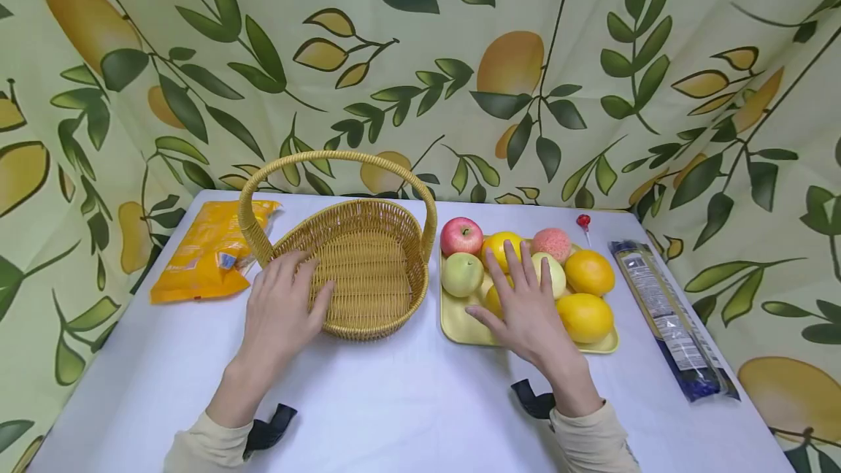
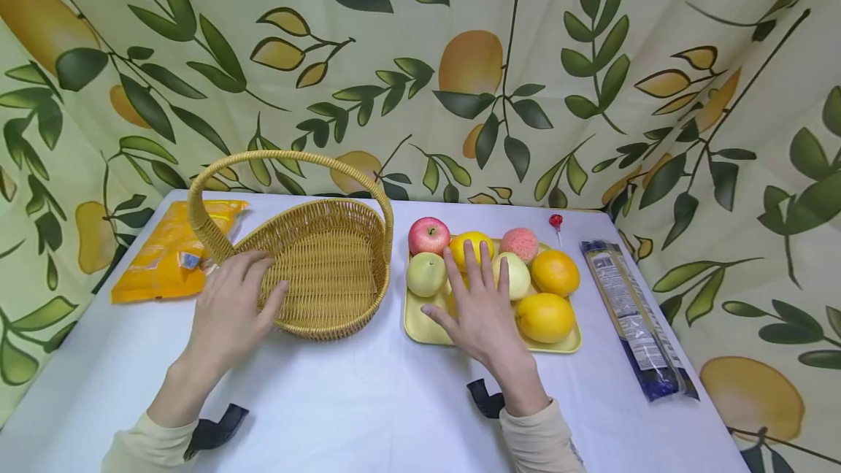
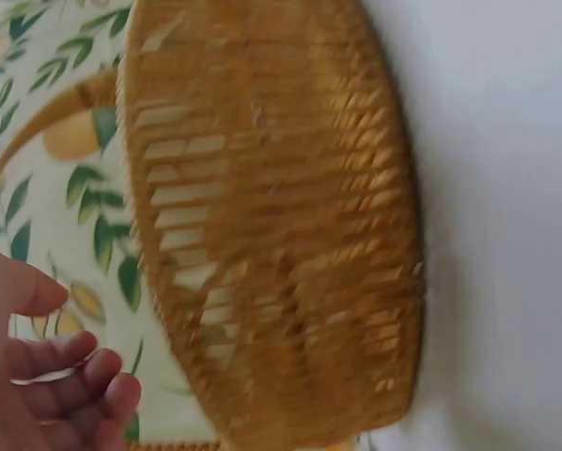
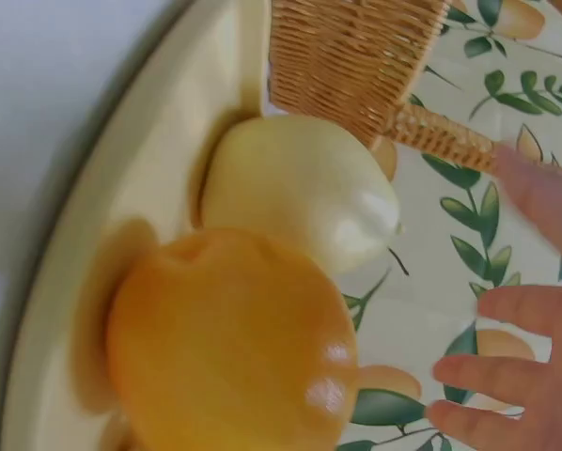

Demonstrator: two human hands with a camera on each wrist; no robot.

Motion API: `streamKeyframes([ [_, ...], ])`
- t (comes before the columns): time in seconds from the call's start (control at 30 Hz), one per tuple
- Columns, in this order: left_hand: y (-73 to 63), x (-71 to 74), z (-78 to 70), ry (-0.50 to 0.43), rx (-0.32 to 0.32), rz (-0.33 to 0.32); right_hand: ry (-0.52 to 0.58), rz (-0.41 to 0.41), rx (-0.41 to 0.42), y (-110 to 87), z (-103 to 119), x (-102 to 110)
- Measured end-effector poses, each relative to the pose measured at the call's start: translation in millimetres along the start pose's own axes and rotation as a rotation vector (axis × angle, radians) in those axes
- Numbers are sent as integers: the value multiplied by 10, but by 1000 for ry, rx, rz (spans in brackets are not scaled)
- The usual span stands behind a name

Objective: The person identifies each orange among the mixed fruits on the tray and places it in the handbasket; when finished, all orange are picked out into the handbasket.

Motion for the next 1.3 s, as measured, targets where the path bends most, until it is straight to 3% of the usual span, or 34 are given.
streamKeyframes([
  [0.1, 23, 88, 97, -78, 98, -108, -25, -70, -26, -13, -36, 48],
  [0.17, 32, 139, 172, -71, 202, -69, -41, -114, -63, -30, -59, 65],
  [0.3, 47, 199, 311, 1, 398, 175, -52, -166, -164, -66, -90, 75],
  [0.43, 58, 199, 406, 43, 499, 398, -62, -164, -237, -86, -112, 59],
  [0.53, 65, 171, 439, 41, 523, 490, -59, -117, -266, -92, -127, 35],
  [0.67, 71, 131, 443, 7, 525, 525, -61, -50, -267, -85, -131, 8],
  [0.93, 74, 91, 438, -36, 508, 501, -97, 13, -228, -63, -123, -42],
  [1.3, 75, 84, 430, -57, 489, 466, -85, -8, -229, -46, -112, -58],
])
Point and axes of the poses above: each hand's wrist, its own y-axis towards the middle knuckle, its own x-axis out of the back of the hand, z = x × y, the point moved 1 cm from there along y, towards the middle knuckle, and after that the axes turned 12 degrees about x, right-handed, at the moved point
